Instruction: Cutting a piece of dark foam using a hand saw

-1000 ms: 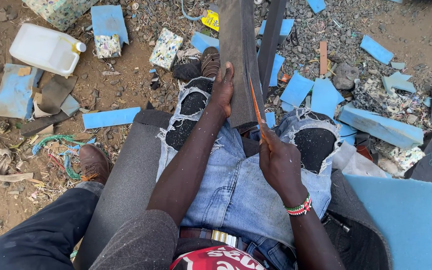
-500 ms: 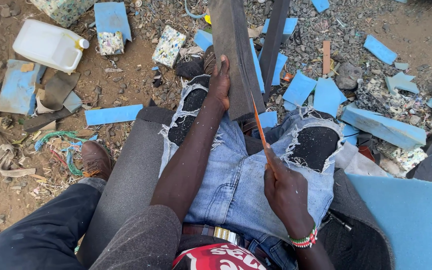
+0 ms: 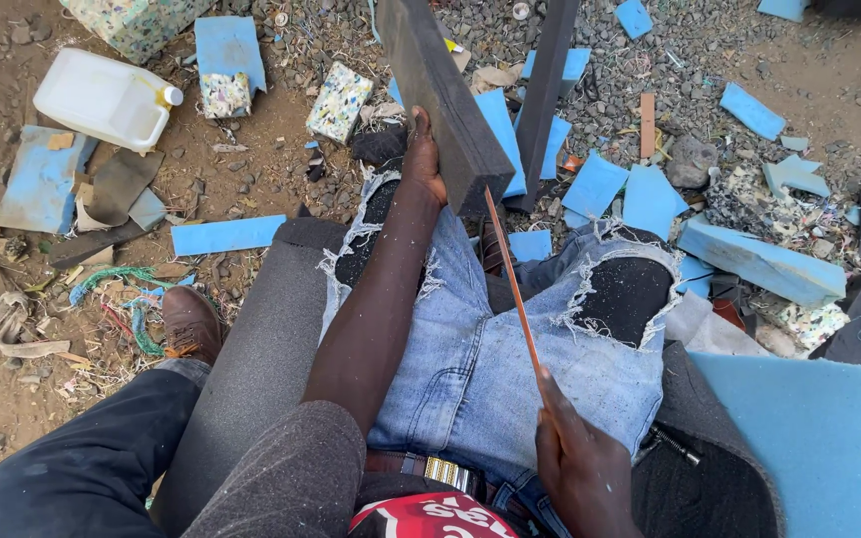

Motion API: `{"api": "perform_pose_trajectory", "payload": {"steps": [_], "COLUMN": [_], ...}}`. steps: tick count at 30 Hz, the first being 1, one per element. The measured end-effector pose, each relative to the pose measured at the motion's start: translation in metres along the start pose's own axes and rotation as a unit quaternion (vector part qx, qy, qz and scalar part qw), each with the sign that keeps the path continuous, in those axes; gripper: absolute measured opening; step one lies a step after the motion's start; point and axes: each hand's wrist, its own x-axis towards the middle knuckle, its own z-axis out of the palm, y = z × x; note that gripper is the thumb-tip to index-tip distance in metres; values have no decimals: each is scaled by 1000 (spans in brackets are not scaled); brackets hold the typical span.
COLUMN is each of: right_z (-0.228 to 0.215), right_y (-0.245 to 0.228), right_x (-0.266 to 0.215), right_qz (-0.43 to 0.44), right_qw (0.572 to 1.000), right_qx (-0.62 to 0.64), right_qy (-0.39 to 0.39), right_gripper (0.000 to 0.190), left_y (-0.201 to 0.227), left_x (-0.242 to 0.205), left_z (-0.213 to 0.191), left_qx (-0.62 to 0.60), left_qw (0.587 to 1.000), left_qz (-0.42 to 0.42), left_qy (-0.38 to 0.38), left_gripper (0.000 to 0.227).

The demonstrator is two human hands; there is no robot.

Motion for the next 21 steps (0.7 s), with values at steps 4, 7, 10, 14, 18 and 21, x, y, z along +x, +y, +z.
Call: {"api": "perform_pose_trajectory", "payload": {"steps": [4,7,10,14,18,21], "right_z": [-8,-9,-13,3,15,20], "right_y": [3,10,6,-6,-37,-33], "right_x": [-29,-24,11,80,122,137], "right_qz": [-10,25,83,-43,-85,-80], "right_qw": [995,987,983,978,967,974], "right_qx": [4,-12,2,73,122,114], "right_qy": [103,158,163,192,209,178], "right_gripper": [47,35,32,23,15,10], "left_y": [10,8,-5,-32,-43,-47], "left_x": [-5,-27,-57,-79,-113,-102], "left_z": [-2,7,20,18,30,27], "left_qx": [-14,-7,10,-47,-73,-61], "left_qw": [999,996,987,969,987,991], "left_qz": [-35,-31,-52,-130,-86,-65], "left_qy": [-20,-86,-153,-203,-112,-96], "left_gripper": [97,94,91,91,54,53]}}
